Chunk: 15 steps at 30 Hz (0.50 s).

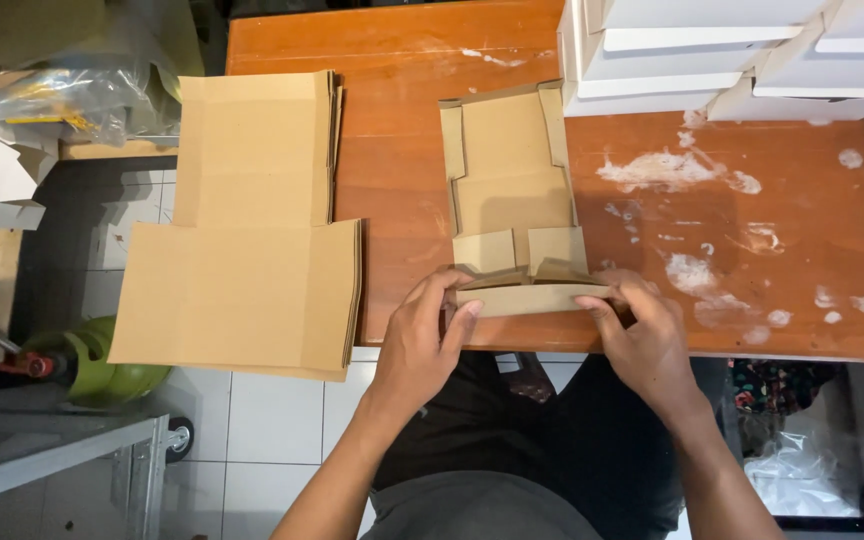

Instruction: The person folds flat cardboard sheets into small rectangular boxes by hand, aligning flaps and creasing edges. Completed boxes are stacked on a nearby shelf. The person repeats the folding process with additional sheets throughout the clip.

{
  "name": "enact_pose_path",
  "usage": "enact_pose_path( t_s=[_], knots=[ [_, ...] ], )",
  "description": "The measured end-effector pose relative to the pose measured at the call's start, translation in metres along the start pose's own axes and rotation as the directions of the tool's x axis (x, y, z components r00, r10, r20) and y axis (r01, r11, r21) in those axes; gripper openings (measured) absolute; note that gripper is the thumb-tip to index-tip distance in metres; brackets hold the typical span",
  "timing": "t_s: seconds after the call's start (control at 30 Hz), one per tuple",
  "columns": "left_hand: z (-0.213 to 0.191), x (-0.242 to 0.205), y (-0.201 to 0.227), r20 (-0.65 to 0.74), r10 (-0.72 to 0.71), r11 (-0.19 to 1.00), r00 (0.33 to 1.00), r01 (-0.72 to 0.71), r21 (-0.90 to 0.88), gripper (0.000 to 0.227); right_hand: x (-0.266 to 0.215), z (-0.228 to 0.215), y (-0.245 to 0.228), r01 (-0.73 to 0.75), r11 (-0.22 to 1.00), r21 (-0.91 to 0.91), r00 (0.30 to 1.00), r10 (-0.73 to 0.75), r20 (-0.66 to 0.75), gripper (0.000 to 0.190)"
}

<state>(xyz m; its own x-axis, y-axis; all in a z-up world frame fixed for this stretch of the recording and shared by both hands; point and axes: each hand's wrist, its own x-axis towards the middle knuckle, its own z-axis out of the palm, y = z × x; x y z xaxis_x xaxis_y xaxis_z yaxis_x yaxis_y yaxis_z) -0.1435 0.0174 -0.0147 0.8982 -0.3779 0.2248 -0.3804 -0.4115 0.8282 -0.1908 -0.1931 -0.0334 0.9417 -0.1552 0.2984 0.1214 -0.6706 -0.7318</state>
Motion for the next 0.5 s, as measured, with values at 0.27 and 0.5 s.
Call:
enact_pose_path(
  t_s=[0.27, 0.5],
  knots=[
    [-0.002, 0.011, 0.022, -0.067, -0.054, 0.998, 0.996, 0.056, 0.018, 0.025, 0.008, 0.005, -0.003, -0.055, 0.998, -0.022, 0.998, 0.055, 0.001, 0.02],
    [0.003, 0.015, 0.017, -0.138, 0.044, 0.98, 0.989, -0.015, 0.198, 0.031, 0.014, 0.015, -0.03, -0.113, 0.991, -0.075, 0.987, 0.103, -0.125, 0.026]
  ],
)
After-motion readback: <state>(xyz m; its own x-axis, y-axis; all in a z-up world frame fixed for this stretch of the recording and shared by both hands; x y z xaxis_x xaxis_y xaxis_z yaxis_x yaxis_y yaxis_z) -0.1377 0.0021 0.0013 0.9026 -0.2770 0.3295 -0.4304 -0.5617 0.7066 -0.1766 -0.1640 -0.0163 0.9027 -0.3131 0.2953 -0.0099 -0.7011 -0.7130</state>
